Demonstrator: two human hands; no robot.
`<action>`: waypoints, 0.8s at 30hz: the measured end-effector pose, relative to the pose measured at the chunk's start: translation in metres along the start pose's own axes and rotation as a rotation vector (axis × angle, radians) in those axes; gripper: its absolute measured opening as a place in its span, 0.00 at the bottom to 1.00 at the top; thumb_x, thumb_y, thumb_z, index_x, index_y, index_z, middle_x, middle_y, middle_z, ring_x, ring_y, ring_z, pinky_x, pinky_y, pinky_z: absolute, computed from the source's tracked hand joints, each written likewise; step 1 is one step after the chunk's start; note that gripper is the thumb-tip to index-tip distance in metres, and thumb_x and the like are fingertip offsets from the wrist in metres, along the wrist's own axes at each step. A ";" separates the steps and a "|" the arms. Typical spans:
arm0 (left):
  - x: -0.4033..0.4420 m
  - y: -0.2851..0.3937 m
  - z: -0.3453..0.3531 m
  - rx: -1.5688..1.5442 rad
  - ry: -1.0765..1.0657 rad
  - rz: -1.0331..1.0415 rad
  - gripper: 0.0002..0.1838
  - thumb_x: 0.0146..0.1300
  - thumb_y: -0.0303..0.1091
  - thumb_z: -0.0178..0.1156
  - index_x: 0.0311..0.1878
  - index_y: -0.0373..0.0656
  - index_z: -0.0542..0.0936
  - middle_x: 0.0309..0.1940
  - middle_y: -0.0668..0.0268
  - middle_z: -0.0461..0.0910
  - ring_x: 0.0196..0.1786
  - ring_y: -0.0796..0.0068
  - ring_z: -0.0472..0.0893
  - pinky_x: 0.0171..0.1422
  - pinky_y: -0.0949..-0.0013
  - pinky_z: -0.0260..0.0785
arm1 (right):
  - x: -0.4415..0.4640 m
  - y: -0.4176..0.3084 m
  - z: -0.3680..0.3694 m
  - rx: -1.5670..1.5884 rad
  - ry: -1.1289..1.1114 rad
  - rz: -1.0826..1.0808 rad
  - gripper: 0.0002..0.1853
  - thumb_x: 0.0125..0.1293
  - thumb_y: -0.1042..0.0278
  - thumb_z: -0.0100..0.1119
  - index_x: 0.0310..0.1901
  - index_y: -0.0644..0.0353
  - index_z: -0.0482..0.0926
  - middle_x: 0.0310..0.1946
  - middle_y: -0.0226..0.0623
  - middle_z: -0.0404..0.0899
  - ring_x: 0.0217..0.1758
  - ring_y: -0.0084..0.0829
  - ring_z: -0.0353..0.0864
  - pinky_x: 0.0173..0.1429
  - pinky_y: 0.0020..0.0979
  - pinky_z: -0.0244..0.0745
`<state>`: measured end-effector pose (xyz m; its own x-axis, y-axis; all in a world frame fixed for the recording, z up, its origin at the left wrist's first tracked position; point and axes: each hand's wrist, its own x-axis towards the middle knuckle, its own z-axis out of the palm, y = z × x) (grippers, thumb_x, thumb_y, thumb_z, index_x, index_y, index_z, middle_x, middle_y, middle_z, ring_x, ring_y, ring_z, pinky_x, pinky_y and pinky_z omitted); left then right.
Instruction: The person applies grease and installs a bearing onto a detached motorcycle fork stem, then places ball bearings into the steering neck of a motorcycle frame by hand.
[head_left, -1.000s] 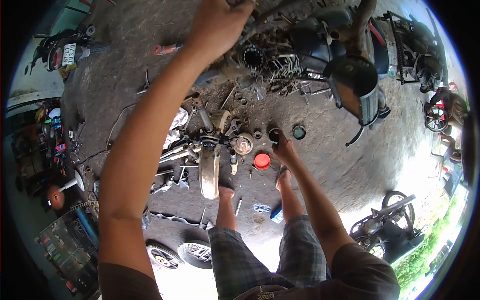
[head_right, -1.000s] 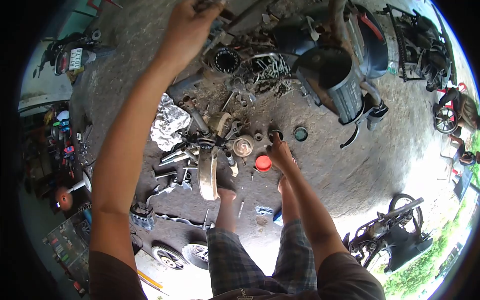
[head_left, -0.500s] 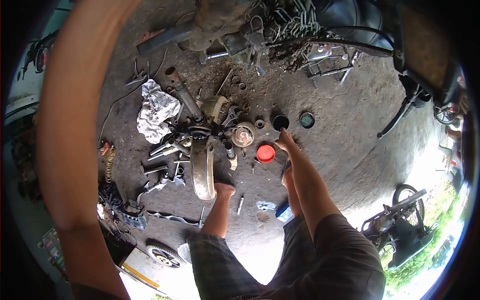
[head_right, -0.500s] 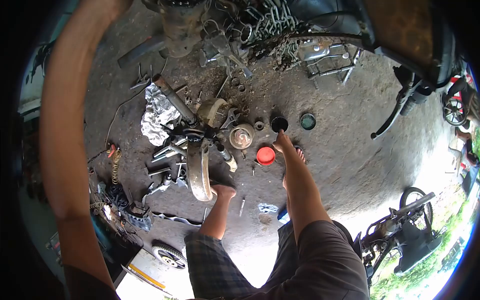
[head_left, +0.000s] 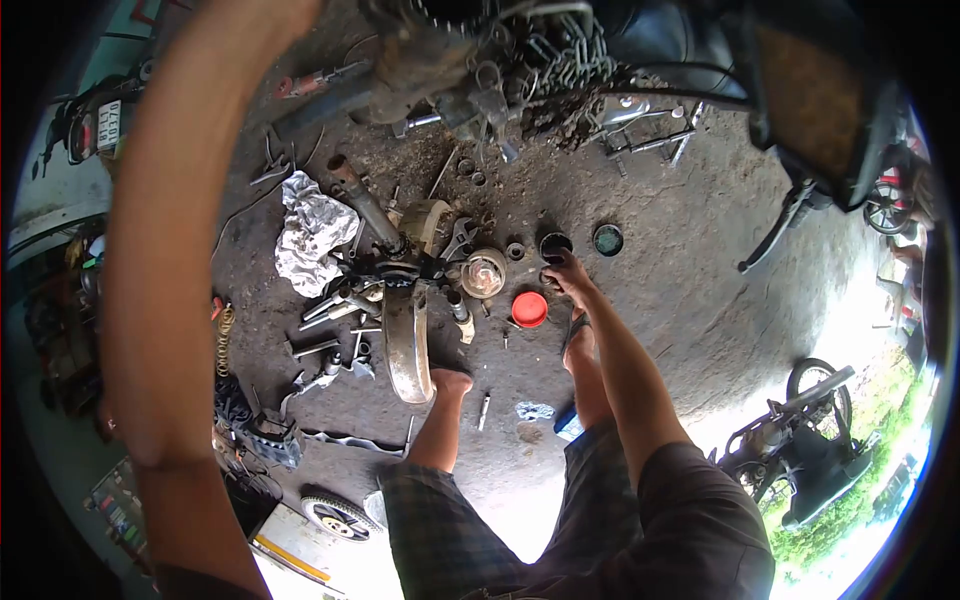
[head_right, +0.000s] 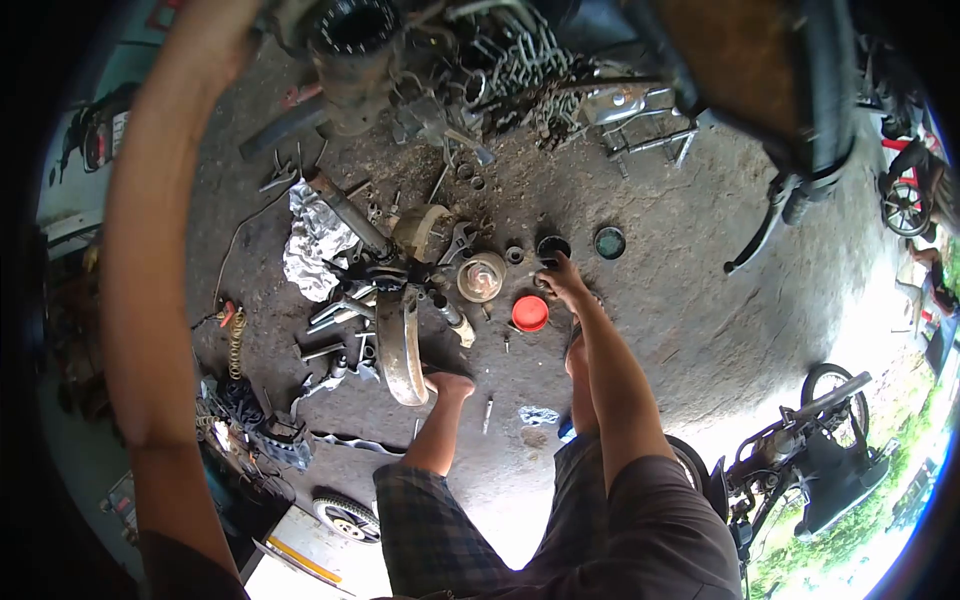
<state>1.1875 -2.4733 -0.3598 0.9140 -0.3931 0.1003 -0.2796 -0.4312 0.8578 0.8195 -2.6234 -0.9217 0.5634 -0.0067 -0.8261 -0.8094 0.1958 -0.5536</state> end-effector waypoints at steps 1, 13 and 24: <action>0.000 0.000 -0.001 0.003 0.004 -0.013 0.31 0.74 0.51 0.63 0.71 0.40 0.78 0.72 0.54 0.74 0.73 0.58 0.70 0.78 0.58 0.59 | -0.018 -0.014 0.009 0.056 -0.017 -0.018 0.30 0.70 0.72 0.67 0.71 0.48 0.69 0.34 0.28 0.82 0.28 0.21 0.76 0.26 0.30 0.73; 0.001 -0.019 0.009 0.052 0.099 0.142 0.19 0.73 0.42 0.63 0.57 0.38 0.85 0.35 0.54 0.91 0.40 0.59 0.91 0.48 0.60 0.78 | -0.330 -0.346 0.142 -0.364 0.208 -1.032 0.51 0.69 0.77 0.64 0.87 0.63 0.43 0.36 0.37 0.86 0.35 0.30 0.86 0.43 0.35 0.82; -0.001 -0.011 0.006 0.102 0.075 0.059 0.20 0.74 0.42 0.63 0.61 0.39 0.83 0.36 0.53 0.91 0.41 0.56 0.91 0.48 0.59 0.78 | -0.324 -0.395 0.151 -0.930 0.420 -1.036 0.54 0.66 0.79 0.59 0.87 0.62 0.37 0.30 0.48 0.83 0.27 0.47 0.87 0.33 0.49 0.82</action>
<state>1.1884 -2.4729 -0.3721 0.9132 -0.3606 0.1897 -0.3588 -0.4910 0.7939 0.9812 -2.5509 -0.4198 0.9932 -0.0601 0.0997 0.0179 -0.7676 -0.6407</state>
